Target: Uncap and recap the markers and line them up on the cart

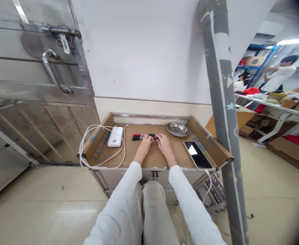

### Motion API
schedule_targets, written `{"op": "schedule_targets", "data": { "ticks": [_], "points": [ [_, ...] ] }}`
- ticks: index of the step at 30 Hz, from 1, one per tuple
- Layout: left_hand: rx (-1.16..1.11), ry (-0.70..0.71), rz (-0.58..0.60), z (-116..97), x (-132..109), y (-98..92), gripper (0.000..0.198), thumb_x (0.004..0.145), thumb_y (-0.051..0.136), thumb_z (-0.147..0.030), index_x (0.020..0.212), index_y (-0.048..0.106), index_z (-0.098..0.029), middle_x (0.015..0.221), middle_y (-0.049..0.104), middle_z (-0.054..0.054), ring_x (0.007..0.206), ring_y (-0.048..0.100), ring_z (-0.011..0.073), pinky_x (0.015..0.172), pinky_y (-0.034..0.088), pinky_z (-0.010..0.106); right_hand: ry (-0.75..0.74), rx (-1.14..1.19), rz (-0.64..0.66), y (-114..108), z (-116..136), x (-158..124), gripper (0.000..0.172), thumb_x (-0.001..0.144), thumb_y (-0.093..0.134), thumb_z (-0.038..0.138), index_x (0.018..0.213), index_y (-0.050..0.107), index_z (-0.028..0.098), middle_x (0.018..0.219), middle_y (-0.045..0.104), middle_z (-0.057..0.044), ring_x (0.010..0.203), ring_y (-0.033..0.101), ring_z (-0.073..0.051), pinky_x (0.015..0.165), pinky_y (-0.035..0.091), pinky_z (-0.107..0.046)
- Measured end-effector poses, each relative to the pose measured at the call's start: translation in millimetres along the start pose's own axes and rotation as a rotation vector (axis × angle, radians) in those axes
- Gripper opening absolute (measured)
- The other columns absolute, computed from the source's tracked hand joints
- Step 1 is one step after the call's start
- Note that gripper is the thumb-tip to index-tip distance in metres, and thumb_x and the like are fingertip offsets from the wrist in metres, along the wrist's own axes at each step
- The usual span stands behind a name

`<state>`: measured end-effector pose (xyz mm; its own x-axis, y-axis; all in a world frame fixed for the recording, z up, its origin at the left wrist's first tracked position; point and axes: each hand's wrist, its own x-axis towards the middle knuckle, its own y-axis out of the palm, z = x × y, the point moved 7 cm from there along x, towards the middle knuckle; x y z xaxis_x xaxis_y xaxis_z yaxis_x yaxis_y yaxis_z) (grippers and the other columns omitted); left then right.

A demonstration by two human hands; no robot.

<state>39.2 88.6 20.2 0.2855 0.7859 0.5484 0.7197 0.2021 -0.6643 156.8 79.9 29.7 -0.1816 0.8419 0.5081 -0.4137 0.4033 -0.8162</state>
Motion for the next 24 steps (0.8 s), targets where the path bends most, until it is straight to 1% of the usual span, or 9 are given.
{"op": "schedule_targets", "data": {
  "ticks": [4,7,11,14,17,20,24],
  "points": [
    [-0.085,-0.014,0.072,-1,4,3.2,0.007,0.089,0.047,-0.015,0.089,0.053,-0.019,0.095,0.055,0.003,0.089,0.057,0.0159,0.088,0.046,0.032,0.037,-0.092,0.03,-3,1,-2,0.029,0.091,0.04,0.016,0.111,0.06,0.02,0.107,0.06,-0.009,0.098,0.049,-0.022,0.085,0.037,-0.032],
    [-0.113,-0.029,0.074,-2,5,0.8,0.007,0.088,0.048,-0.013,0.087,0.053,-0.018,0.093,0.057,0.003,0.087,0.057,0.016,0.086,0.046,0.032,0.059,-0.101,0.026,-5,-1,-2,0.027,0.09,0.041,0.017,0.109,0.062,0.021,0.106,0.06,-0.009,0.097,0.049,-0.021,0.082,0.036,-0.031],
    [-0.095,-0.067,0.068,-1,5,-3.0,0.009,0.087,0.048,-0.011,0.085,0.052,-0.018,0.089,0.058,0.003,0.084,0.057,0.0158,0.082,0.046,0.031,0.066,-0.081,-0.001,-7,-2,-3,0.028,0.09,0.041,0.017,0.107,0.062,0.021,0.105,0.059,-0.008,0.096,0.048,-0.021,0.081,0.035,-0.031],
    [-0.038,-0.085,0.063,1,4,-4.1,0.01,0.087,0.047,-0.01,0.085,0.053,-0.018,0.089,0.059,0.003,0.084,0.057,0.0156,0.081,0.045,0.031,0.072,-0.081,-0.01,-7,-3,-3,0.027,0.09,0.042,0.017,0.107,0.062,0.021,0.104,0.059,-0.008,0.096,0.048,-0.021,0.081,0.034,-0.031],
    [0.074,-0.086,0.04,1,4,-5.2,0.011,0.087,0.048,-0.009,0.083,0.053,-0.017,0.089,0.059,0.004,0.087,0.056,0.017,0.083,0.044,0.033,0.081,-0.088,-0.02,-6,-4,-3,0.026,0.089,0.043,0.018,0.106,0.062,0.021,0.103,0.059,-0.008,0.097,0.048,-0.021,0.081,0.034,-0.031],
    [0.165,-0.086,0.013,0,4,-6.8,0.01,0.088,0.047,-0.011,0.082,0.053,-0.017,0.088,0.058,0.004,0.089,0.055,0.0178,0.085,0.042,0.034,0.078,-0.085,-0.023,-6,-4,-3,0.026,0.089,0.043,0.017,0.105,0.062,0.021,0.103,0.059,-0.008,0.096,0.048,-0.021,0.081,0.034,-0.031],
    [0.241,-0.067,-0.013,-4,3,-9.6,0.008,0.089,0.048,-0.013,0.085,0.053,-0.016,0.088,0.058,0.005,0.088,0.055,0.0181,0.084,0.042,0.033,0.06,-0.085,-0.042,-7,-2,-3,0.028,0.088,0.04,0.014,0.106,0.061,0.02,0.102,0.059,-0.009,0.094,0.048,-0.021,0.08,0.034,-0.031]
  ]
}}
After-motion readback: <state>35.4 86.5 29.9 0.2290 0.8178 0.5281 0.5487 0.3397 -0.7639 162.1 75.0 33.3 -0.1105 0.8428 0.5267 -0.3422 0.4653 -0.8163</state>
